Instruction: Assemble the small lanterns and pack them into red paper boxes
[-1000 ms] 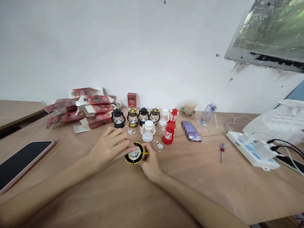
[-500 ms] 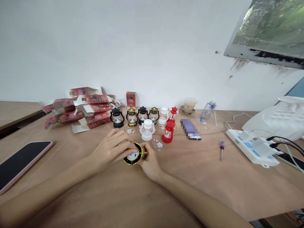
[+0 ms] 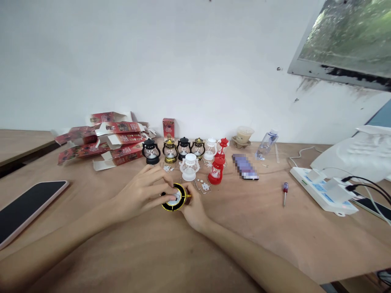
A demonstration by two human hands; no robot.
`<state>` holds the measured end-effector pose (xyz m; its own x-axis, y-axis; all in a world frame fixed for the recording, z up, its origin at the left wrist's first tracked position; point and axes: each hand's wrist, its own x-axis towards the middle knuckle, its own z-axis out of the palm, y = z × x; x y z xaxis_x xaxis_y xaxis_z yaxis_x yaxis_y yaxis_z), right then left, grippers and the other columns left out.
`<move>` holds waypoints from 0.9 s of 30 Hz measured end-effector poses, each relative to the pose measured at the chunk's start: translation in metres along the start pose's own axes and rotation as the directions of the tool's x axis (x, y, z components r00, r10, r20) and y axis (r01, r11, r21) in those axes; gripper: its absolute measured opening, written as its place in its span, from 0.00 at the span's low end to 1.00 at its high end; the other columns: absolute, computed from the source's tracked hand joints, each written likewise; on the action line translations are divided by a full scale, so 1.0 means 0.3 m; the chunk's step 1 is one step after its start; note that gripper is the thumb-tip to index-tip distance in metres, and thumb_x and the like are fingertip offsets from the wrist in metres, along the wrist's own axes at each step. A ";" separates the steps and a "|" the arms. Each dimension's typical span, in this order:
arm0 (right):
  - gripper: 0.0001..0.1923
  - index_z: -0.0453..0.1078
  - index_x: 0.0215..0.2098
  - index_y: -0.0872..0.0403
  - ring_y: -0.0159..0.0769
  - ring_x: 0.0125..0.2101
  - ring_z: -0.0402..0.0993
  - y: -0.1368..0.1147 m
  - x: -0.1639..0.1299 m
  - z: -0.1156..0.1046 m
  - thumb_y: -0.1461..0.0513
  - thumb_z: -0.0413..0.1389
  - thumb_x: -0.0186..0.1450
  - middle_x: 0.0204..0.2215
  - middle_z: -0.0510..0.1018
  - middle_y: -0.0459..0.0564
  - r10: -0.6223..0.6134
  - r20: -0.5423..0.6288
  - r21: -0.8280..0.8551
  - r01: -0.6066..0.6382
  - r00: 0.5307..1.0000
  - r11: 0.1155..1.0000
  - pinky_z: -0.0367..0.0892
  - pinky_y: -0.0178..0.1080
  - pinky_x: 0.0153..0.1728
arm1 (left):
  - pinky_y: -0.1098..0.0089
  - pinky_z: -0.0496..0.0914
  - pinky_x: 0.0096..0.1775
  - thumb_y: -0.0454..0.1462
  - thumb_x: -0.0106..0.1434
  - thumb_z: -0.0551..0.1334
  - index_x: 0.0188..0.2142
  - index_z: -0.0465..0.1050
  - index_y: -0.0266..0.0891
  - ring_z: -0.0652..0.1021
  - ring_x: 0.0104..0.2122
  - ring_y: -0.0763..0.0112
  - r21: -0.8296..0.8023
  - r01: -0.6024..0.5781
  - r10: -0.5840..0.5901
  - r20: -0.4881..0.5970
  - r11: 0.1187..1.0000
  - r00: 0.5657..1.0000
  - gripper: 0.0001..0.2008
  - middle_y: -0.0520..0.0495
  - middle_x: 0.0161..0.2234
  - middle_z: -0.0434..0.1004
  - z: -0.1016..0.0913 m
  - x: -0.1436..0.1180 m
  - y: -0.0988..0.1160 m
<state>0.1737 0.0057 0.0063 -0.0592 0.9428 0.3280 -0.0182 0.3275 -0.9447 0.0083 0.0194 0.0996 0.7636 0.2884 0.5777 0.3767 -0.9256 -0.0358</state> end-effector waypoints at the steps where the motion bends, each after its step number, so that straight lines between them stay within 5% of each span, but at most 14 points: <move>1: 0.13 0.66 0.35 0.52 0.33 0.30 0.67 0.000 0.000 0.000 0.62 0.58 0.51 0.27 0.72 0.42 0.002 0.000 0.001 -0.002 1.000 1.000 0.63 0.34 0.32 | 0.67 0.59 0.40 0.39 0.66 0.56 0.33 0.73 0.39 0.71 0.36 0.69 -0.019 0.020 -0.020 0.007 1.000 1.000 0.10 0.47 0.36 0.74 -0.003 0.001 0.002; 4: 0.13 0.66 0.34 0.52 0.33 0.30 0.67 -0.003 -0.002 -0.001 0.62 0.59 0.50 0.27 0.72 0.42 0.011 0.002 -0.006 -0.011 1.000 1.000 0.63 0.34 0.32 | 0.65 0.62 0.44 0.41 0.64 0.58 0.40 0.73 0.42 0.71 0.42 0.66 -0.147 0.173 -0.167 0.052 0.974 0.985 0.08 0.45 0.42 0.73 -0.006 0.004 0.004; 7: 0.11 0.65 0.32 0.52 0.33 0.29 0.66 -0.011 -0.006 -0.004 0.62 0.59 0.50 0.26 0.72 0.42 0.010 0.006 -0.037 -0.010 1.000 0.999 0.62 0.33 0.30 | 0.64 0.65 0.48 0.41 0.60 0.63 0.49 0.69 0.41 0.72 0.47 0.64 -0.370 0.380 -0.332 0.186 0.848 0.924 0.17 0.44 0.48 0.73 -0.006 0.011 0.004; 12: 0.09 0.63 0.28 0.53 0.30 0.26 0.63 -0.023 -0.009 -0.007 0.64 0.57 0.49 0.23 0.70 0.40 0.005 0.022 -0.062 -0.003 1.000 0.998 0.58 0.31 0.27 | 0.68 0.69 0.43 0.38 0.57 0.65 0.36 0.76 0.39 0.78 0.38 0.66 -0.547 0.507 -0.363 0.356 0.666 0.861 0.08 0.49 0.38 0.81 -0.008 0.025 0.011; 23: 0.08 0.64 0.28 0.53 0.30 0.26 0.63 -0.028 -0.008 -0.007 0.65 0.57 0.48 0.24 0.70 0.40 -0.013 0.021 -0.048 0.014 1.000 0.999 0.59 0.32 0.28 | 0.69 0.68 0.38 0.38 0.55 0.66 0.32 0.77 0.40 0.77 0.34 0.66 -0.477 0.537 -0.451 0.292 0.695 0.843 0.05 0.50 0.34 0.81 0.004 0.021 0.029; 27: 0.08 0.65 0.29 0.53 0.32 0.27 0.65 -0.020 -0.006 -0.006 0.62 0.59 0.51 0.25 0.71 0.41 -0.031 0.002 -0.084 0.031 1.000 0.996 0.61 0.33 0.28 | 0.67 0.69 0.41 0.39 0.60 0.62 0.36 0.75 0.39 0.77 0.37 0.66 -0.453 0.441 -0.374 0.233 0.775 0.898 0.07 0.48 0.36 0.80 0.013 0.021 0.024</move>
<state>0.1759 0.0022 0.0115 -0.0604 0.9323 0.3567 0.0643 0.3603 -0.9306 0.0178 0.0154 0.0998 0.6665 0.6623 0.3423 0.3911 -0.7014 0.5959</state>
